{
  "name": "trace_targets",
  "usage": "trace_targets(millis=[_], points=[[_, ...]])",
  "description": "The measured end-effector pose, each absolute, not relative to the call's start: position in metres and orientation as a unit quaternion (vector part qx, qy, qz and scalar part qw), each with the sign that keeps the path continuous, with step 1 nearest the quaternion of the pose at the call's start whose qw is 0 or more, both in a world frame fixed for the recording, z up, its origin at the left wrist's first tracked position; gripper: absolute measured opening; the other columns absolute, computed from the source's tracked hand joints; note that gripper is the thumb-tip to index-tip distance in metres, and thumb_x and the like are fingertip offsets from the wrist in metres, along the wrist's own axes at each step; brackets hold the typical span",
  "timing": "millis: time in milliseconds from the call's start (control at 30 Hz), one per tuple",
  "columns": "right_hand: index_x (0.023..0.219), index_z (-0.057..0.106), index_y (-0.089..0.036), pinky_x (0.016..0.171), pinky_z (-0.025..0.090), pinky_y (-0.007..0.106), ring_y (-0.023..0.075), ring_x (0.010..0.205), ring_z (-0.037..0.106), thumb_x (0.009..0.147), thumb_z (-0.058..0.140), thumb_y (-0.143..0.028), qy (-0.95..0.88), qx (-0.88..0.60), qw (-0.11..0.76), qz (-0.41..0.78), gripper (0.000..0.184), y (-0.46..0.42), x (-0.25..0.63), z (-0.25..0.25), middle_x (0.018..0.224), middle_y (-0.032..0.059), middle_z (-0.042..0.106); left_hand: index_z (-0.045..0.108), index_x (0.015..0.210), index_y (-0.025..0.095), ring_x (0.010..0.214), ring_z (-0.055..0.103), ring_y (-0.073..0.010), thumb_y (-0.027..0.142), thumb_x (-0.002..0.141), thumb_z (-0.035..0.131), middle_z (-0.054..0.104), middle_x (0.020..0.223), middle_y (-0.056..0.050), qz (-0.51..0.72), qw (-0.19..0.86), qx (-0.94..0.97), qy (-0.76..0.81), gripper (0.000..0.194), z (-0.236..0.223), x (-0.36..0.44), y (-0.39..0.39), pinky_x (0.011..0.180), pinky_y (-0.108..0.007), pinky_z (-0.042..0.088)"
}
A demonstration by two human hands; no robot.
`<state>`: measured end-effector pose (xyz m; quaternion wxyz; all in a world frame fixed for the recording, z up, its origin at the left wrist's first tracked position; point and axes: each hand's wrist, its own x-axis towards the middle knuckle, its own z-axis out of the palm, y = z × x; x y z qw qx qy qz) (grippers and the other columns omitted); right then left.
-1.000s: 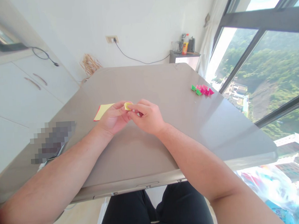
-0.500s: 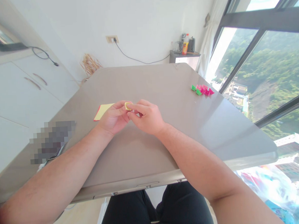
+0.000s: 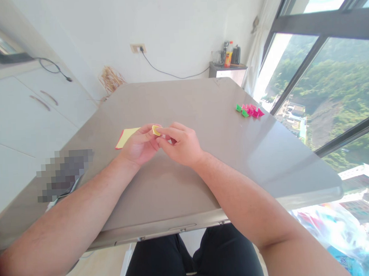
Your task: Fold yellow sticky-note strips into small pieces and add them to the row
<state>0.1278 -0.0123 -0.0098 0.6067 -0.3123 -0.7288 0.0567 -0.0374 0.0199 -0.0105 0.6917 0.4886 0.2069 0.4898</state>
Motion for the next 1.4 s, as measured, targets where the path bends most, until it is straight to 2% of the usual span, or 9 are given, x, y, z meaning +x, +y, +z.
trace_targets(millis=[200, 400, 633, 833, 1067, 1167, 1267, 1400], points=[[0.097, 0.07, -0.022, 0.063, 0.051, 0.025, 0.0099, 0.06, 0.055, 0.084, 0.064, -0.023, -0.706, -0.373, 0.591, 0.116, 0.015, -0.018, 0.128, -0.004, 0.069, -0.0034, 0.063, 0.077, 0.084, 0.022, 0.07, 0.059, -0.0129, 0.027, 0.071, 0.086, 0.064, 0.073, 0.0, 0.495, 0.696, 0.477, 0.21, 0.016, -0.008, -0.038, 0.019, 0.074, -0.031, 0.054], [0.094, 0.071, -0.023, 0.064, 0.051, 0.026, 0.0108, 0.062, 0.056, 0.086, 0.065, -0.025, -0.708, -0.379, 0.587, 0.106, 0.011, -0.018, 0.128, -0.004, 0.071, -0.0016, 0.064, 0.076, 0.085, 0.021, 0.075, 0.062, -0.0151, 0.028, 0.072, 0.085, 0.065, 0.076, -0.001, 0.489, 0.697, 0.479, 0.214, 0.017, -0.009, -0.038, 0.018, 0.075, -0.032, 0.054], [0.099, 0.073, -0.022, 0.06, 0.049, 0.025, 0.0097, 0.058, 0.052, 0.086, 0.061, -0.022, -0.725, -0.341, 0.593, 0.08, 0.018, -0.017, 0.128, -0.005, 0.071, -0.0016, 0.059, 0.074, 0.083, 0.021, 0.08, 0.064, -0.0175, 0.028, 0.075, 0.083, 0.067, 0.08, -0.002, 0.496, 0.691, 0.481, 0.214, 0.013, -0.008, -0.037, 0.018, 0.075, -0.033, 0.054], [0.101, 0.072, -0.023, 0.065, 0.051, 0.026, 0.0109, 0.062, 0.055, 0.086, 0.063, -0.02, -0.727, -0.361, 0.577, 0.09, 0.018, -0.017, 0.129, -0.005, 0.074, -0.0012, 0.063, 0.075, 0.084, 0.022, 0.084, 0.066, -0.0178, 0.026, 0.073, 0.084, 0.07, 0.085, -0.002, 0.49, 0.697, 0.482, 0.206, 0.015, -0.009, -0.038, 0.018, 0.078, -0.034, 0.056], [0.09, 0.074, -0.023, 0.061, 0.05, 0.026, 0.0101, 0.059, 0.054, 0.086, 0.063, -0.02, -0.72, -0.356, 0.587, 0.101, 0.012, -0.016, 0.127, -0.005, 0.072, -0.0006, 0.062, 0.076, 0.085, 0.019, 0.085, 0.07, -0.0203, 0.031, 0.072, 0.086, 0.073, 0.084, -0.005, 0.481, 0.693, 0.493, 0.213, 0.02, -0.008, -0.034, 0.016, 0.076, -0.034, 0.056], [0.087, 0.076, -0.023, 0.06, 0.049, 0.026, 0.0097, 0.058, 0.052, 0.083, 0.068, -0.024, -0.688, -0.392, 0.595, 0.137, 0.009, -0.016, 0.126, -0.004, 0.069, -0.0016, 0.061, 0.076, 0.086, 0.019, 0.086, 0.071, -0.0203, 0.035, 0.073, 0.087, 0.075, 0.086, -0.005, 0.512, 0.634, 0.524, 0.25, 0.023, -0.009, -0.03, 0.015, 0.078, -0.035, 0.056], [0.084, 0.077, -0.023, 0.055, 0.047, 0.025, 0.0098, 0.057, 0.052, 0.08, 0.073, -0.033, -0.645, -0.425, 0.593, 0.228, 0.011, -0.014, 0.128, 0.001, 0.066, -0.0026, 0.062, 0.077, 0.088, 0.018, 0.079, 0.07, -0.0181, 0.038, 0.071, 0.088, 0.076, 0.085, -0.005, 0.557, 0.519, 0.574, 0.301, 0.028, -0.01, -0.027, 0.012, 0.077, -0.034, 0.056], [0.077, 0.074, -0.02, 0.048, 0.044, 0.024, 0.0094, 0.053, 0.05, 0.075, 0.075, -0.033, -0.599, -0.455, 0.577, 0.318, 0.014, -0.011, 0.131, 0.005, 0.059, -0.0028, 0.061, 0.078, 0.094, 0.019, 0.073, 0.07, -0.0172, 0.043, 0.073, 0.086, 0.077, 0.081, -0.005, 0.58, 0.418, 0.613, 0.336, 0.032, -0.01, -0.021, 0.007, 0.075, -0.033, 0.056]])
